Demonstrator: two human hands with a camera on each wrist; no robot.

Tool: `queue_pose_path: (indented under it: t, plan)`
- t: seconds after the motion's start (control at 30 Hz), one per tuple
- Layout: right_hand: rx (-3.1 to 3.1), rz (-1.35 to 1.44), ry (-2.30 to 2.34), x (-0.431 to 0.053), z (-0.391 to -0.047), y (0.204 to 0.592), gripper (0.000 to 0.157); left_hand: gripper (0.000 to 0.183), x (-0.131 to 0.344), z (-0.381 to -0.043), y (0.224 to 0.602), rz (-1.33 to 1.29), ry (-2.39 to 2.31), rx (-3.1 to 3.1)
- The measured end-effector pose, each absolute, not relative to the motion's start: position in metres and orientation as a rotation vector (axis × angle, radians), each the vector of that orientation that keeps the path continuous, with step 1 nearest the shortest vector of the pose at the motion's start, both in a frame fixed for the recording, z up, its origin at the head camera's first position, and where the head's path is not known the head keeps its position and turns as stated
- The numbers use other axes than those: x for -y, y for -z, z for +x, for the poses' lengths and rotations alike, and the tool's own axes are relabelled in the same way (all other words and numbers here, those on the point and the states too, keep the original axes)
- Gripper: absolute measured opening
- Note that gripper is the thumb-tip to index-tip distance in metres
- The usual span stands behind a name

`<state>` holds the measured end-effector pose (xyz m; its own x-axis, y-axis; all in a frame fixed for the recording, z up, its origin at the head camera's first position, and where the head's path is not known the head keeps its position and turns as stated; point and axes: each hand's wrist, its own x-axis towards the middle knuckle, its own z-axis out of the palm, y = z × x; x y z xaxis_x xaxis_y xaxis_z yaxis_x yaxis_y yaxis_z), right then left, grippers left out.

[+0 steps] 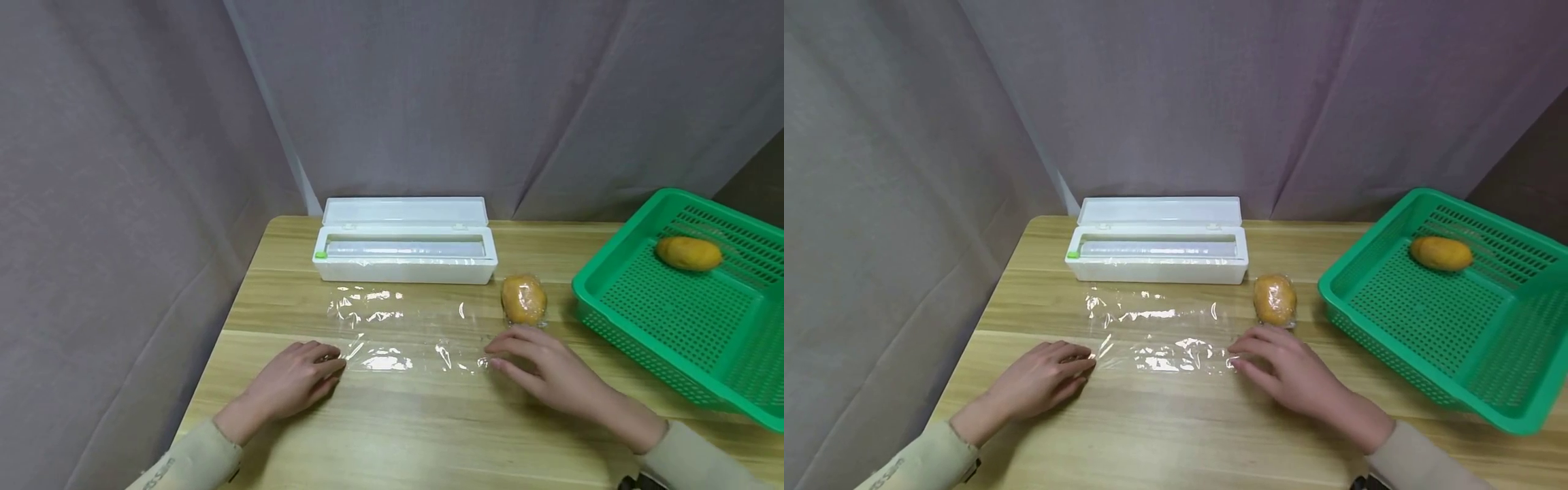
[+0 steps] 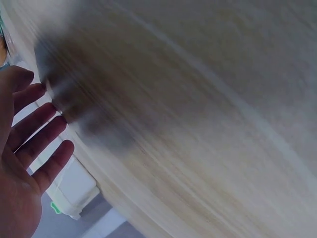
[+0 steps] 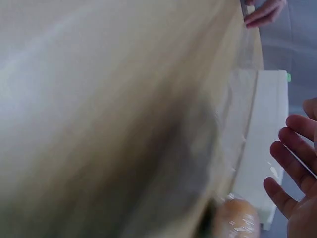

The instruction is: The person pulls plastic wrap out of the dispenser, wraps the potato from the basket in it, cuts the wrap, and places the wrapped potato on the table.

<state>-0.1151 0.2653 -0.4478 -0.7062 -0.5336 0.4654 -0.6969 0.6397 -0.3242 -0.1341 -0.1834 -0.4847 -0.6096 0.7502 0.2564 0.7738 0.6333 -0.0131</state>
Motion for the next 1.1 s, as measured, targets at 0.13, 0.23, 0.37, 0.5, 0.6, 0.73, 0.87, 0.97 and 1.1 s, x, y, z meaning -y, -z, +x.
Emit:
queue_pose_path:
  t: [0.13,0.23,0.37,0.5,0.6,0.73,0.87,0.97,1.1]
  plan:
    - [2.558,1.011,-0.609,-0.268,-0.122,0.433,0.041,0.032,0.184,-0.134,0.484,-1.254,0.132,2.616]
    - [2.576,1.03,-0.551,-0.27,-0.128,0.421,0.05,0.035,0.185,-0.134,0.484,-1.268,0.114,2.617]
    - [2.592,1.035,-0.502,-0.273,-0.135,0.404,0.059,0.039,0.186,-0.134,0.485,-1.288,0.092,2.598]
    - [2.572,1.058,-0.485,-0.278,-0.142,0.387,0.067,0.041,0.186,-0.133,0.487,-1.301,0.088,2.57]
    - [2.571,1.046,-0.459,-0.285,-0.147,0.374,0.07,0.041,0.186,-0.132,0.487,-1.304,0.079,2.562]
    - [2.649,0.975,-0.44,-0.298,-0.152,0.356,0.069,0.043,0.185,-0.132,0.486,-1.3,0.066,2.574]
    - [2.745,0.897,-0.429,-0.312,-0.157,0.341,0.068,0.05,0.184,-0.133,0.484,-1.293,0.072,2.594]
    - [2.791,0.838,-0.375,-0.326,-0.163,0.333,0.069,0.057,0.184,-0.133,0.483,-1.29,0.08,2.608]
    - [2.84,0.756,-0.301,-0.351,-0.173,0.326,0.073,0.062,0.184,-0.134,0.482,-1.289,0.082,2.62]
